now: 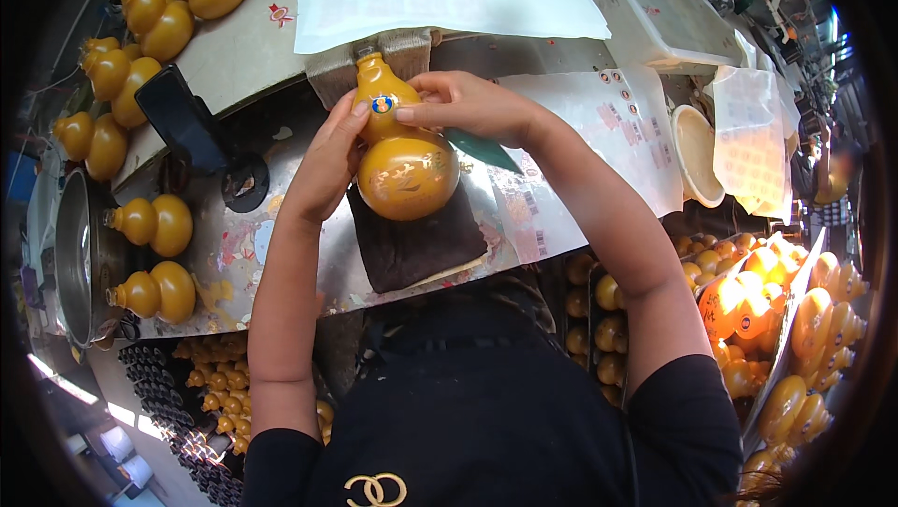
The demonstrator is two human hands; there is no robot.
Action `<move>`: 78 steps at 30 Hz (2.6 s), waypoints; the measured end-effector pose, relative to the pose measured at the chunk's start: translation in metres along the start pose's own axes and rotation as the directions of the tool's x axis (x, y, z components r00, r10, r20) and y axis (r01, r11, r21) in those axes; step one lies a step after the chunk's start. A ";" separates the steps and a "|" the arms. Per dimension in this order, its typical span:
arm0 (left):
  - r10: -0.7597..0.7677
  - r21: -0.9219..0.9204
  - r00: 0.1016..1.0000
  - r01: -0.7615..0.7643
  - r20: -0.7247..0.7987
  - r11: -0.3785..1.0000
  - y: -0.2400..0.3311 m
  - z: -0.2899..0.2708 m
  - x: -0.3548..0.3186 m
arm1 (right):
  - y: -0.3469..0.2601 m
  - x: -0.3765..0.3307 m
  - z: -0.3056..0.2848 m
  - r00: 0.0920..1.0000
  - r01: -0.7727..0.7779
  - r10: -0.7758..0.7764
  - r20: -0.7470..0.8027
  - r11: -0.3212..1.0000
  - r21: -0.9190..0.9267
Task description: The person picks up a yellow gourd, applies a sticker to its surface, and smooths it with a green card. They repeat this process for multiple gourds, placing each labeled gourd on a nearby shelf.
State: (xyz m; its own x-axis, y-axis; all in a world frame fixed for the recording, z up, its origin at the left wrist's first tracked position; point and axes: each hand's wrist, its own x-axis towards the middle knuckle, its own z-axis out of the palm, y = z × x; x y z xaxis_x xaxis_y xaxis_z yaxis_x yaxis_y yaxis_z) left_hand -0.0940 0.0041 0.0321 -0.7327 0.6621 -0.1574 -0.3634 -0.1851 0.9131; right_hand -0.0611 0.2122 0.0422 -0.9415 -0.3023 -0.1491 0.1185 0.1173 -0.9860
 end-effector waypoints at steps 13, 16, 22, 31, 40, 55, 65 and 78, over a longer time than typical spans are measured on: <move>0.071 -0.054 0.997 -0.070 0.017 0.996 -0.010 -0.002 -0.004 | -0.003 -0.003 0.006 0.998 -0.052 0.054 -0.030 0.997 0.048; -0.018 -0.259 1.000 0.016 -0.003 0.966 0.003 0.007 -0.003 | -0.016 -0.002 0.007 0.990 -0.135 0.136 -0.039 0.991 0.017; 0.091 0.019 0.974 -0.089 -0.208 0.996 -0.009 0.020 0.008 | -0.016 0.009 0.017 0.966 -0.190 0.119 -0.229 0.928 -0.320; 0.111 0.009 0.973 -0.112 -0.202 0.994 -0.013 0.017 0.008 | -0.012 0.008 0.017 0.976 -0.159 0.128 -0.177 0.972 -0.173; 0.035 -0.203 0.996 -0.052 -0.084 0.978 -0.005 0.008 0.001 | -0.020 0.003 0.015 0.991 -0.095 0.095 -0.098 0.995 0.006; 0.081 -0.022 0.993 -0.083 -0.084 0.996 -0.012 0.010 0.000 | -0.007 -0.001 0.000 0.993 -0.104 0.107 0.045 0.993 -0.061; 0.066 -0.059 0.992 -0.072 -0.109 0.996 -0.006 0.015 0.000 | -0.001 0.001 0.008 0.995 -0.097 0.095 -0.020 0.979 -0.178; 0.062 0.028 0.991 -0.059 -0.121 0.998 -0.012 0.010 0.000 | 0.006 -0.005 -0.007 0.966 -0.208 0.241 -0.098 0.941 0.268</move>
State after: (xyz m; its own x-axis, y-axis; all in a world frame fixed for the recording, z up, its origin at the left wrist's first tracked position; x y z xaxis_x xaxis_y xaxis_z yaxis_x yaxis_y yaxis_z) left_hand -0.0839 0.0136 0.0246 -0.8183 0.5563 -0.1447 -0.3032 -0.2040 0.9308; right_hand -0.0582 0.2214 0.0379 -0.9114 -0.1711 -0.3743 0.3916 -0.0808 -0.9166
